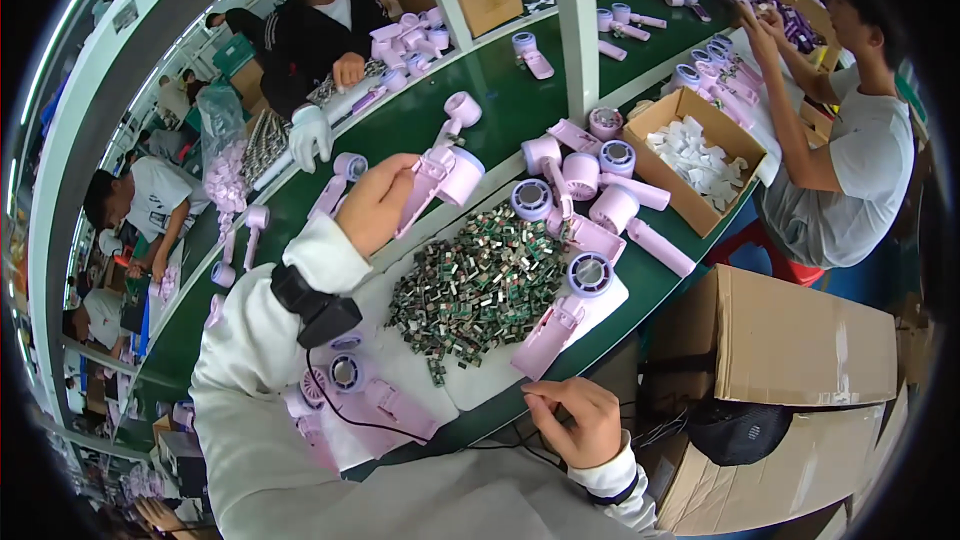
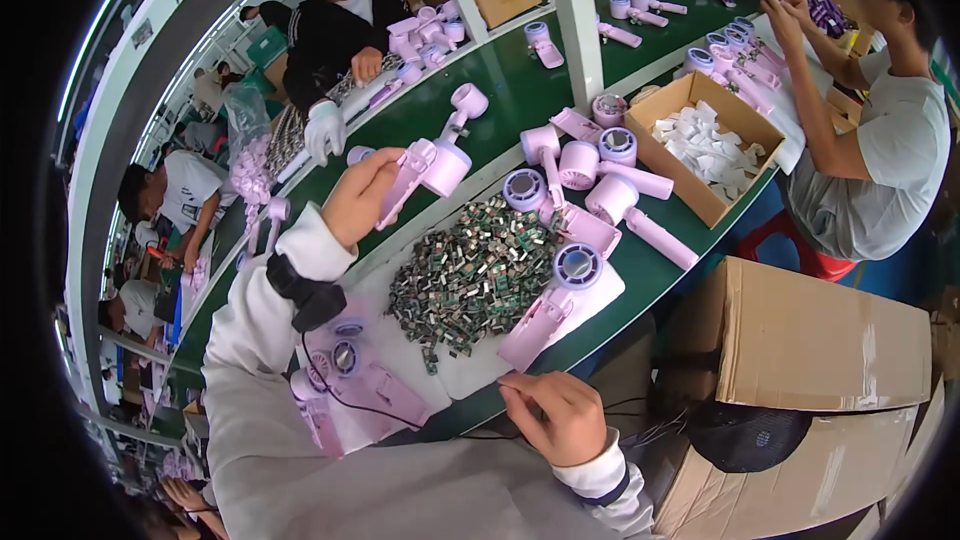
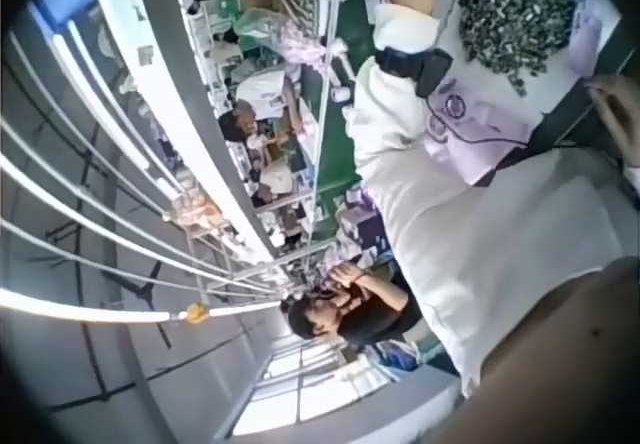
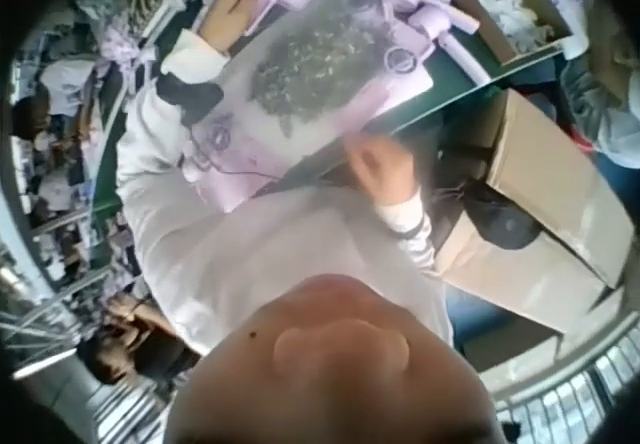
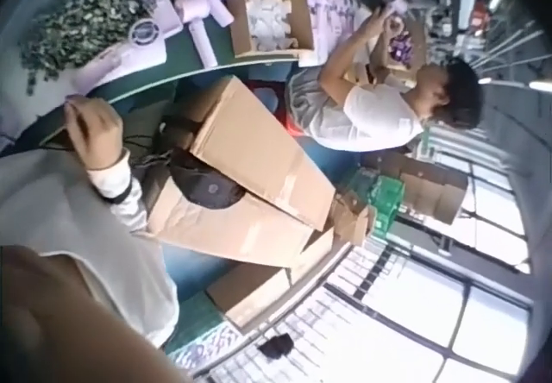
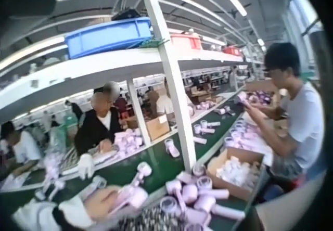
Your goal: The person assembles a handheld fan by connecting a circuit board to internal wires and fitting it into the handle. They then snap a fan cover onto the housing before placing the assembled fan onto the table.
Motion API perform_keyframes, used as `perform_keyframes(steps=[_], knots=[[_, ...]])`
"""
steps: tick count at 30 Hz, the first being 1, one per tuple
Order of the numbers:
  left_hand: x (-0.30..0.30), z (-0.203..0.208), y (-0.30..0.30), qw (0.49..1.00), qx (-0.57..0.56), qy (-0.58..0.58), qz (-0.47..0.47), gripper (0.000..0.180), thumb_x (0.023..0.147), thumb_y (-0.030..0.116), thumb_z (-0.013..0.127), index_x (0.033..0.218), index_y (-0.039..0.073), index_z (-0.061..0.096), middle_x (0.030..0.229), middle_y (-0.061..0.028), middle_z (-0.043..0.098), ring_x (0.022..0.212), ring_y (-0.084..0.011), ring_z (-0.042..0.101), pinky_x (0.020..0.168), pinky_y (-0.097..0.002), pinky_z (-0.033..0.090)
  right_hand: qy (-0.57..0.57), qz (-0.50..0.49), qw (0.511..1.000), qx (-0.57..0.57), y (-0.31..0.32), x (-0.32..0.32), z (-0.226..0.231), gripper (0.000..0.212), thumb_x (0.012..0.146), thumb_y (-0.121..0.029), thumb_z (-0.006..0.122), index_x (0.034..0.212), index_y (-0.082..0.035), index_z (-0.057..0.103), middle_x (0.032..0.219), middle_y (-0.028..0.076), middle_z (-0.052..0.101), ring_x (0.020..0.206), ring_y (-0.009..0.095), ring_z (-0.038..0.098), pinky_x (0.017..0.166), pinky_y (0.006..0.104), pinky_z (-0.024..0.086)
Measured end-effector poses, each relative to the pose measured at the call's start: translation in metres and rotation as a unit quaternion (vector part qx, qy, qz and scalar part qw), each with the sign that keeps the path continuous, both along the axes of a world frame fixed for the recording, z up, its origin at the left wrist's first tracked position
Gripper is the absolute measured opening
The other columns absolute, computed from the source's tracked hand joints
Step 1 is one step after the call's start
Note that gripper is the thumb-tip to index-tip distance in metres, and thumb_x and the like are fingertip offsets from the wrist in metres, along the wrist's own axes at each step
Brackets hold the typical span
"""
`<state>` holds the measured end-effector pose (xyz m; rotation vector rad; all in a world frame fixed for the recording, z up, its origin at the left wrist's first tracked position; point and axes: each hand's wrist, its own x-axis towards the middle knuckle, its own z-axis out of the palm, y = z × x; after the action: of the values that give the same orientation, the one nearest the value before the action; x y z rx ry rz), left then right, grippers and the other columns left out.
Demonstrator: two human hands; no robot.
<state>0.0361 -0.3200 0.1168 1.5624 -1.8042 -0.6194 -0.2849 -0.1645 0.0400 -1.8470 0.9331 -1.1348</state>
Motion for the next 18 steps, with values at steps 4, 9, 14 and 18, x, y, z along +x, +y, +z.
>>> perform_keyframes(steps=[4, 9, 14, 18], knots=[[-0.029, 0.014, 0.123, 1.000, -0.006, -0.004, 0.001, 0.030, 0.107, 0.012, 0.047, 0.133, -0.001, 0.055, 0.102, -0.0113, 0.066, 0.085, -0.0205, 0.063, 0.078, -0.0303, 0.051, -0.010, 0.045, 0.997, 0.066, 0.013, 0.014, -0.005, 0.020, 0.091, -0.005, 0.071, 0.110, 0.001, 0.070, 0.079, 0.010, 0.071, 0.066, 0.018, 0.067, 0.062, 0.0296, 0.052], [-0.055, 0.022, 0.195, 0.999, 0.037, 0.002, -0.035, 0.031, 0.105, 0.007, 0.046, 0.135, -0.001, 0.052, 0.107, -0.0187, 0.066, 0.092, -0.0297, 0.066, 0.083, -0.0353, 0.051, -0.114, 0.113, 0.954, 0.253, 0.028, 0.040, -0.004, 0.043, 0.106, -0.019, 0.053, 0.143, 0.001, 0.046, 0.104, 0.014, 0.073, 0.081, 0.020, 0.071, 0.068, 0.0295, 0.056], [-0.062, 0.005, 0.221, 0.996, 0.042, 0.038, -0.071, 0.032, 0.106, 0.007, 0.045, 0.136, -0.003, 0.053, 0.115, -0.0167, 0.067, 0.099, -0.0235, 0.067, 0.089, -0.0320, 0.051, -0.271, 0.165, 0.880, 0.354, 0.039, 0.060, -0.017, 0.052, 0.110, -0.031, 0.044, 0.149, 0.002, 0.036, 0.125, 0.016, 0.066, 0.092, 0.022, 0.071, 0.071, 0.0312, 0.057], [-0.066, -0.004, 0.229, 0.995, 0.025, 0.033, -0.092, 0.032, 0.105, 0.007, 0.048, 0.135, -0.003, 0.053, 0.115, -0.0182, 0.068, 0.099, -0.0260, 0.069, 0.087, -0.0336, 0.053, -0.321, 0.124, 0.861, 0.374, 0.036, 0.060, -0.014, 0.056, 0.109, -0.039, 0.043, 0.147, 0.002, 0.039, 0.133, 0.017, 0.060, 0.099, 0.023, 0.069, 0.075, 0.0325, 0.057]])
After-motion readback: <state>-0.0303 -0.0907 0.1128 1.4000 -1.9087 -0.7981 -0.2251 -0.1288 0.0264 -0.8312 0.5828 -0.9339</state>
